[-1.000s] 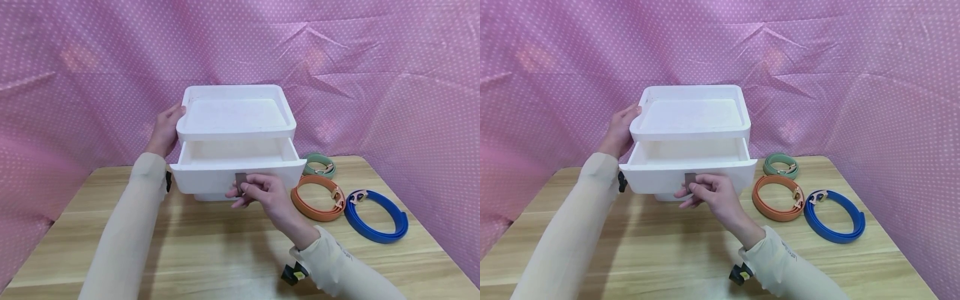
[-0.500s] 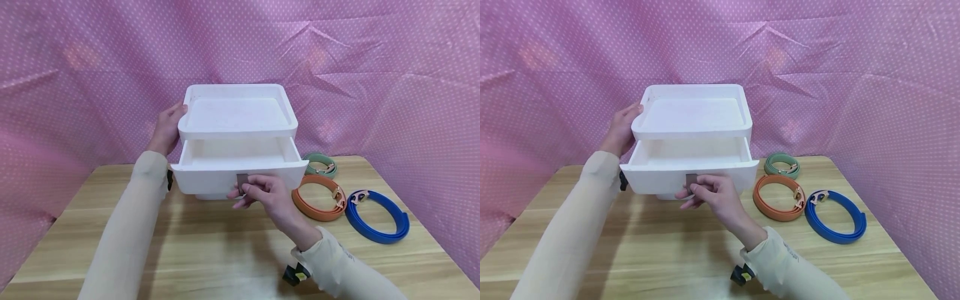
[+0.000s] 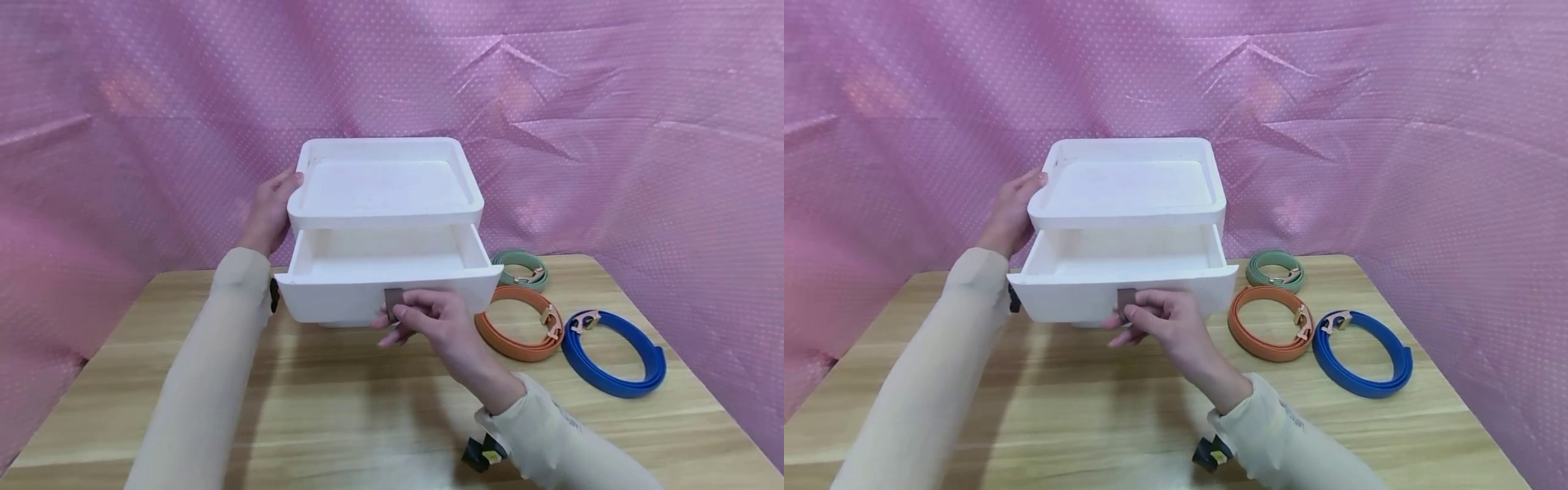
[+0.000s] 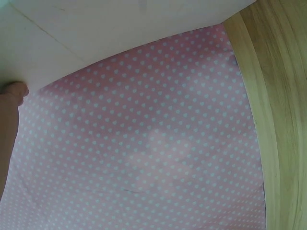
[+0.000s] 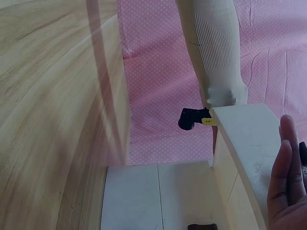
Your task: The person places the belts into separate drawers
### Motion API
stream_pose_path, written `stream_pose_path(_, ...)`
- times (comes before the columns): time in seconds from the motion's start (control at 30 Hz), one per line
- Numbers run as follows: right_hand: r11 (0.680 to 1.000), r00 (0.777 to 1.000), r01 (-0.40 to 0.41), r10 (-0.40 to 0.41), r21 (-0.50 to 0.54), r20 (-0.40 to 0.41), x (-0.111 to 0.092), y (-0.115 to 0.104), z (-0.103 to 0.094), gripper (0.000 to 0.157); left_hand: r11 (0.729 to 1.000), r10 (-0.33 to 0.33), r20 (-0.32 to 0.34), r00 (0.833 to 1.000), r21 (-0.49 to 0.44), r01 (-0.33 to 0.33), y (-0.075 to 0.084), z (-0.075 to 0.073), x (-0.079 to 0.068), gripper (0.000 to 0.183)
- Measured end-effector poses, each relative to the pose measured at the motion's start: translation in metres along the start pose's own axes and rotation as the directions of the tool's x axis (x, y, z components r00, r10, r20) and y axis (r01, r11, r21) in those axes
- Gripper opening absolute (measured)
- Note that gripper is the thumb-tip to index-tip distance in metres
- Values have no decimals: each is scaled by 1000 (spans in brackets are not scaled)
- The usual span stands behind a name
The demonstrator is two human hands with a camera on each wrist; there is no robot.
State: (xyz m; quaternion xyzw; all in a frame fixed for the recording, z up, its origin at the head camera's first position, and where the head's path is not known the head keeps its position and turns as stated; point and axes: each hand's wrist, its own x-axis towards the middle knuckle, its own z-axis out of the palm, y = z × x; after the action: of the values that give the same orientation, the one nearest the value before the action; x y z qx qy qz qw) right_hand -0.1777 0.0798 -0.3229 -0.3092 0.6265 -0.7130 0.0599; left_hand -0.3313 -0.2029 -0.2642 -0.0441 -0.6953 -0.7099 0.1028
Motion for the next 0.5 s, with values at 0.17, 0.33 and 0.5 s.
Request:
stream_pose_path(0.17, 1000, 1000, -26, 26, -14, 2, 1, 0, 2, 23, 1000, 0, -7, 1000, -25, 0, 0, -2, 0, 57)
stream_pose_path(0.33, 1000, 1000, -28, 28, 12, 0, -2, 0, 1, 23, 1000, -4, -7, 1000, 4, 4, -1, 1, 1, 57)
stream_pose_path(0.5, 999, 1000, -23, 22, 23, 6, -3, -1, 2, 24, 1000, 0, -12, 1000, 6, 0, -1, 1, 2, 58)
